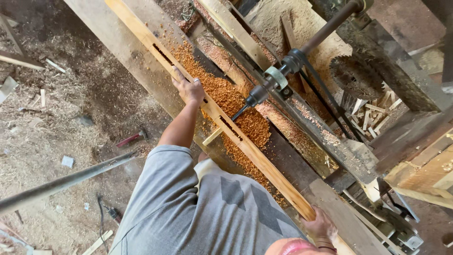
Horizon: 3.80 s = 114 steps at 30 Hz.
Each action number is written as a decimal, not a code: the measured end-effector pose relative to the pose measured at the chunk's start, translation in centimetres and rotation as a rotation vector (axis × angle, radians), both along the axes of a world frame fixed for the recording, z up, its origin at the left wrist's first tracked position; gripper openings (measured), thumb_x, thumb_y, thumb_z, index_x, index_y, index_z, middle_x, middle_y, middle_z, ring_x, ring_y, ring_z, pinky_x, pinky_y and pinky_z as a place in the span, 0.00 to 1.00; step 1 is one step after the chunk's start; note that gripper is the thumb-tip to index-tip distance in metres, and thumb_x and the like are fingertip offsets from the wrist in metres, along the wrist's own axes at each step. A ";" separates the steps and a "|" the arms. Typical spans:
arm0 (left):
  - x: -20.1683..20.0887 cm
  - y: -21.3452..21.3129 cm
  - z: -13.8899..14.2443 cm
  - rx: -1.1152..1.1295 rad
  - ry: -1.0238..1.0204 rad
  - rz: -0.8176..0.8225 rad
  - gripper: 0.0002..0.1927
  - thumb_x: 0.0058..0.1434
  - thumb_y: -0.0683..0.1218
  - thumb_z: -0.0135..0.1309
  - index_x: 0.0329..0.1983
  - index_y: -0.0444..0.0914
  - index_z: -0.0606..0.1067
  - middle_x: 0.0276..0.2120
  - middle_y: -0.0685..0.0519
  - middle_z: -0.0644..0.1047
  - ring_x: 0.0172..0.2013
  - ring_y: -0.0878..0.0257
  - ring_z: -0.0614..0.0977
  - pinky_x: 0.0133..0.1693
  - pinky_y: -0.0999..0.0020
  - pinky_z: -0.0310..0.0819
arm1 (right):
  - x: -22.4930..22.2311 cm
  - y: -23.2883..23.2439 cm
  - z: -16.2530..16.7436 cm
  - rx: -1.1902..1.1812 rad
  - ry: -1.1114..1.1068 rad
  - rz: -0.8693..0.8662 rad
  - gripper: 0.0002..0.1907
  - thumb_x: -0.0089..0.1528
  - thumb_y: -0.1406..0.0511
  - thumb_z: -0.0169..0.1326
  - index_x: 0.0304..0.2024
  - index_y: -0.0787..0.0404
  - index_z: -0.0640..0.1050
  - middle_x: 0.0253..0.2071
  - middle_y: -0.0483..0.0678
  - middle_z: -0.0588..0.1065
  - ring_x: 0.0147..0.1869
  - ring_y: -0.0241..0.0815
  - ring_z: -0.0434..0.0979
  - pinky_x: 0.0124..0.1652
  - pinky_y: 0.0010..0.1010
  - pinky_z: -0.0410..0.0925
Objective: The person guides a long wooden plank along a table saw, pushing it steadily past the spinning blade to rip it lengthwise while sawdust accumulates around the cut. They hold the plank with both hands and feed it through the machine for the length of the clip.
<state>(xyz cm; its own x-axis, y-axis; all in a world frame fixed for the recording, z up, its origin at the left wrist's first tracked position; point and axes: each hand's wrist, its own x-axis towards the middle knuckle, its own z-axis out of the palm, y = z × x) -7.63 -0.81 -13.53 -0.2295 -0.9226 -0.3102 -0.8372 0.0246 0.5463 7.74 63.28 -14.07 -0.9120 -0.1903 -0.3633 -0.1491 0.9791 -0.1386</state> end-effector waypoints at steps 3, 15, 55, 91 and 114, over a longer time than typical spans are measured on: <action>-0.2 -0.1 0.1 -0.038 0.005 -0.002 0.52 0.62 0.51 0.57 0.78 0.60 0.36 0.77 0.40 0.41 0.62 0.43 0.74 0.61 0.59 0.71 | 0.0 0.0 0.0 0.023 -0.022 -0.013 0.42 0.41 0.44 0.71 0.56 0.47 0.78 0.54 0.44 0.80 0.55 0.44 0.82 0.51 0.37 0.75; -0.3 0.1 0.7 -0.072 0.077 -0.005 0.52 0.61 0.50 0.58 0.78 0.59 0.36 0.77 0.41 0.43 0.63 0.44 0.73 0.61 0.60 0.72 | -1.1 -1.3 -0.1 0.061 -0.170 -0.058 0.44 0.42 0.44 0.70 0.61 0.42 0.74 0.57 0.42 0.78 0.57 0.43 0.81 0.49 0.38 0.77; -0.2 -1.4 1.6 -0.071 0.153 0.014 0.51 0.63 0.45 0.57 0.79 0.55 0.38 0.77 0.40 0.41 0.57 0.45 0.78 0.57 0.62 0.78 | -1.5 -1.8 -0.2 0.045 -0.220 -0.114 0.45 0.43 0.45 0.69 0.63 0.39 0.74 0.57 0.42 0.78 0.60 0.44 0.80 0.56 0.38 0.73; -1.3 -5.9 4.3 -0.168 0.093 0.010 0.50 0.63 0.47 0.58 0.79 0.59 0.39 0.77 0.37 0.43 0.53 0.45 0.80 0.53 0.61 0.79 | -2.2 -6.2 -1.4 0.004 -0.098 -0.045 0.41 0.43 0.44 0.68 0.59 0.42 0.77 0.52 0.45 0.81 0.56 0.49 0.82 0.52 0.42 0.74; -0.3 -2.5 3.0 -0.051 0.163 0.010 0.51 0.62 0.43 0.55 0.78 0.58 0.38 0.78 0.40 0.40 0.54 0.46 0.79 0.56 0.61 0.77 | -2.8 -4.4 0.2 0.043 -0.250 -0.096 0.35 0.48 0.49 0.69 0.57 0.48 0.78 0.50 0.50 0.80 0.54 0.51 0.81 0.53 0.42 0.73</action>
<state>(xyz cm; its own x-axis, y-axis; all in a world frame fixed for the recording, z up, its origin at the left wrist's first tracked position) -7.96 -3.36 -10.51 -0.2635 -0.9387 -0.2222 -0.7376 0.0476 0.6735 4.93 58.91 -13.85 -0.8062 -0.0868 -0.5853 -0.0217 0.9928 -0.1174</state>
